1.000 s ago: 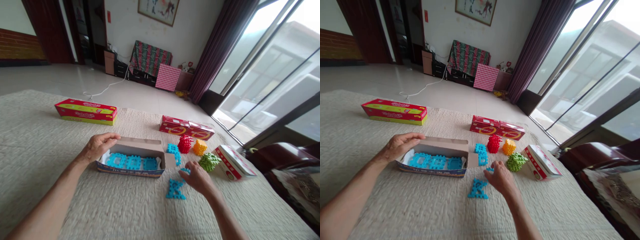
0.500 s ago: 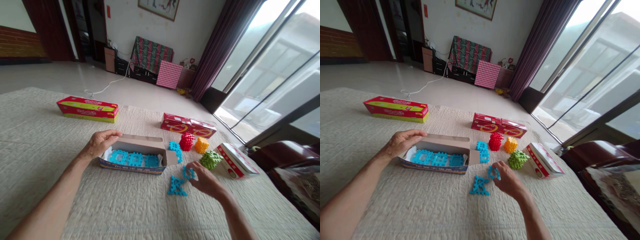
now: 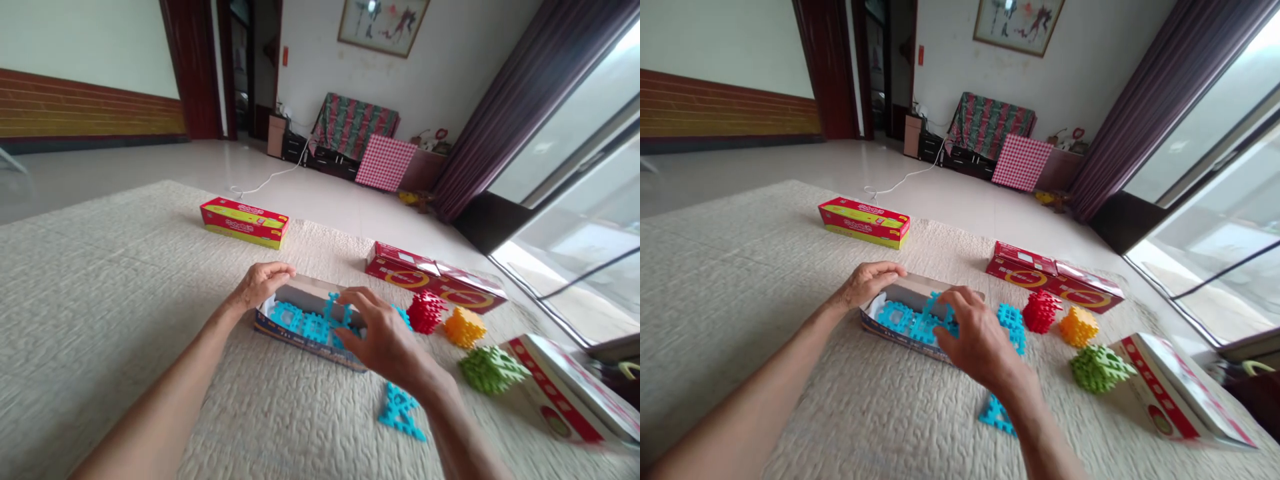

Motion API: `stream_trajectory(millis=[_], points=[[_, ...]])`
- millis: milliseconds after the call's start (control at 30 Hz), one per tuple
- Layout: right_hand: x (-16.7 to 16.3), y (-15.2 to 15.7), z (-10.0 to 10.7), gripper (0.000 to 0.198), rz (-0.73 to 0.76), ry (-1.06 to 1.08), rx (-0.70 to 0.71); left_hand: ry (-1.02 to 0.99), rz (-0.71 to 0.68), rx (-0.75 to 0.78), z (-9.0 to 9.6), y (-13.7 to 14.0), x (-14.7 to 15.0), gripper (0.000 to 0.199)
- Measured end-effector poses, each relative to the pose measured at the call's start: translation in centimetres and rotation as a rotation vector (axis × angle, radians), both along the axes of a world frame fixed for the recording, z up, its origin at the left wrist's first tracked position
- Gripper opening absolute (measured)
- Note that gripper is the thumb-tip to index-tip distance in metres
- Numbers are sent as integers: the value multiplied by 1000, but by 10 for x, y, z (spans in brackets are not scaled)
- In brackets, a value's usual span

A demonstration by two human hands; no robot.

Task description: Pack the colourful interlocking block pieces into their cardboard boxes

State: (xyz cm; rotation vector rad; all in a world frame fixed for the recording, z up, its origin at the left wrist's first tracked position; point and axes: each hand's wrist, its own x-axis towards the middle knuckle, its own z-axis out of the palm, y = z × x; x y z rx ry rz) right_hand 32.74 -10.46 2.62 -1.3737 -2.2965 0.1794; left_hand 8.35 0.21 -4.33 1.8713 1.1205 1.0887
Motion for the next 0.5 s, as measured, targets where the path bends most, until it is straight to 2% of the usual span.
stream_trajectory(millis=[100,233,400,500], points=[[-39,18,-7,29,87,-7,-27,-21,-3,1,1,0,0,29],[-67,32,-19,26,99,-24,-19,-53,-14,6,-1,3,0,29],[-77,36,-30,30,77,22,28,-124,-21,-15,-5,5,-1,30],[-68,33,-26,31,87,86,61,-122,-15,-23,-4,5,-1,31]])
